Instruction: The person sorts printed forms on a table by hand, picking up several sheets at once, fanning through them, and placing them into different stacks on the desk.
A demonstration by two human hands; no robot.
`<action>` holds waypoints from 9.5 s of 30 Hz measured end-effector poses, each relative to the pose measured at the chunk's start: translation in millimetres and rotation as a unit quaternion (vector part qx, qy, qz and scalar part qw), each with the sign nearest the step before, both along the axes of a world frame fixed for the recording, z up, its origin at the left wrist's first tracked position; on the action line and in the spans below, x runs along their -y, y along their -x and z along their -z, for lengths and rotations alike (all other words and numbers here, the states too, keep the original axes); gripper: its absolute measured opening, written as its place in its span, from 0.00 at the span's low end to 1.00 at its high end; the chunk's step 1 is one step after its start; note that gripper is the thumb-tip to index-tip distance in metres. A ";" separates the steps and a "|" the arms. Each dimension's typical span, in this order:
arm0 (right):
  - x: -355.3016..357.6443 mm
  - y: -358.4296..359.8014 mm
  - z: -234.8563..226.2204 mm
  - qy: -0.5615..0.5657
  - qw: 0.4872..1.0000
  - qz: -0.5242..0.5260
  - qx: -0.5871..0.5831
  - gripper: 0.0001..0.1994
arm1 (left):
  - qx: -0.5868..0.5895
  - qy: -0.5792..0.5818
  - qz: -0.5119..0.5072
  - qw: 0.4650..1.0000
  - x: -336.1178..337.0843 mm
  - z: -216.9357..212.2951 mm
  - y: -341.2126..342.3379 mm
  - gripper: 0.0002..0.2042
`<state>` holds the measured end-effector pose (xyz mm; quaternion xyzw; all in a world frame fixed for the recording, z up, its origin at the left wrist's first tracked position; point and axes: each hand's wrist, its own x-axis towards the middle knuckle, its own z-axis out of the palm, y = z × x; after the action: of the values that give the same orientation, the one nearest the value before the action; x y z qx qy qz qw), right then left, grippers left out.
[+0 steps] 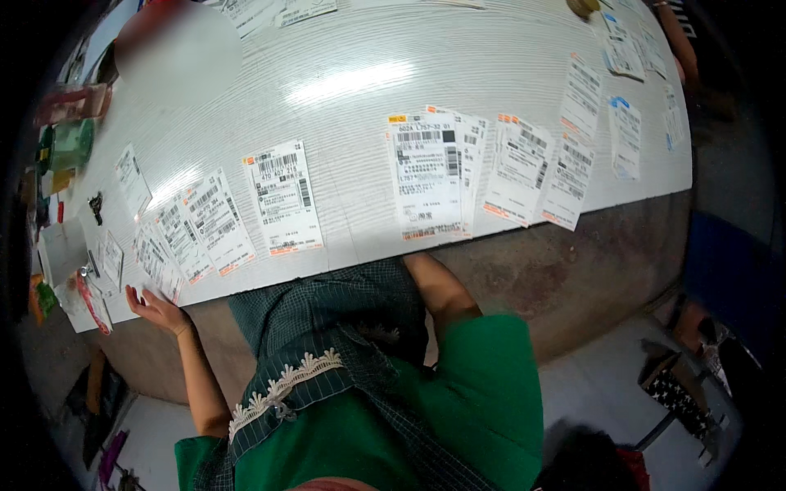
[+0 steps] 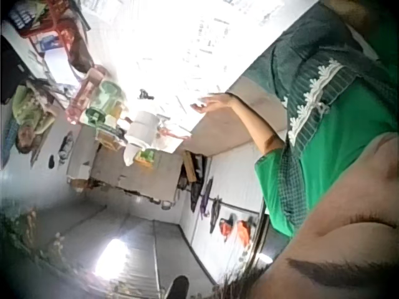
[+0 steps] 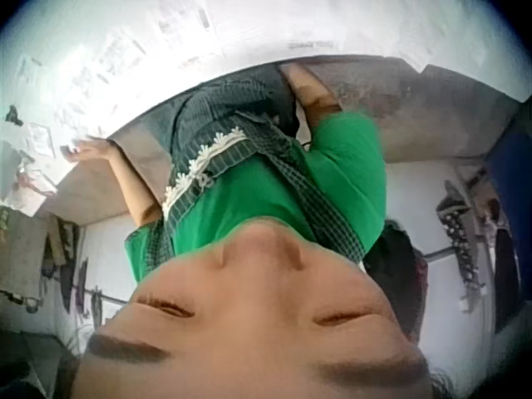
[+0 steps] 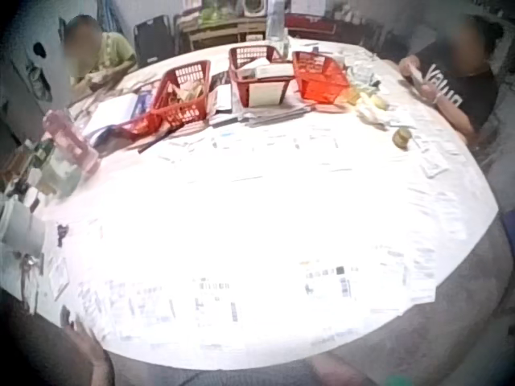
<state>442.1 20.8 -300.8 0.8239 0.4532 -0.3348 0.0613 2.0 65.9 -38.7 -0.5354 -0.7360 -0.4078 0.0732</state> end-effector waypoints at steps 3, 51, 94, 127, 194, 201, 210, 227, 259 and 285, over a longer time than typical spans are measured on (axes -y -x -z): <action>16.1 -30.3 -20.1 -0.068 0.996 0.059 -0.020 0.14 | -0.054 -0.019 -0.010 0.998 -13.0 -25.1 -35.0 0.20; -59.9 111.0 -322.4 -0.359 0.800 -0.018 -0.481 0.07 | 0.612 0.211 0.379 0.661 7.9 -68.2 -146.0 0.13; -52.8 117.7 -337.7 -0.338 0.771 0.065 -0.536 0.10 | 0.744 0.150 0.280 0.588 0.2 -70.8 -148.0 0.14; -57.6 98.5 -320.6 -0.393 0.663 0.162 -0.616 0.10 | 0.716 0.189 0.291 0.605 -1.4 -60.1 -161.1 0.14; -196.1 256.1 -325.4 -0.231 0.798 -0.556 0.025 0.20 | 0.704 -0.077 0.047 0.704 106.1 -27.7 -37.1 0.15; -125.8 261.9 -357.1 -0.114 0.792 -0.469 -0.372 0.12 | 0.733 -0.029 0.104 0.672 80.6 -38.7 -45.5 0.18; -132.2 235.3 -345.7 -0.179 0.838 -0.307 -0.414 0.07 | 0.670 0.071 0.193 0.713 55.6 -50.0 -60.9 0.18; -178.7 265.1 -337.7 -0.321 0.794 -0.502 -0.119 0.11 | 0.652 0.239 0.254 0.674 89.0 -37.9 -72.8 0.10; -184.4 365.7 -322.2 -0.303 0.713 -0.630 -0.058 0.17 | 0.686 -0.021 -0.002 0.727 116.6 -31.2 -14.9 0.14; -131.2 323.3 -318.3 -0.248 0.835 -0.489 -0.028 0.11 | 0.686 -0.122 -0.014 0.717 105.9 -24.9 8.8 0.14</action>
<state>118.8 152.0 17.5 0.4725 0.8667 -0.1599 -0.0022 -6.8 -40.0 -13.8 -0.0845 -0.5355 -0.7487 -0.3816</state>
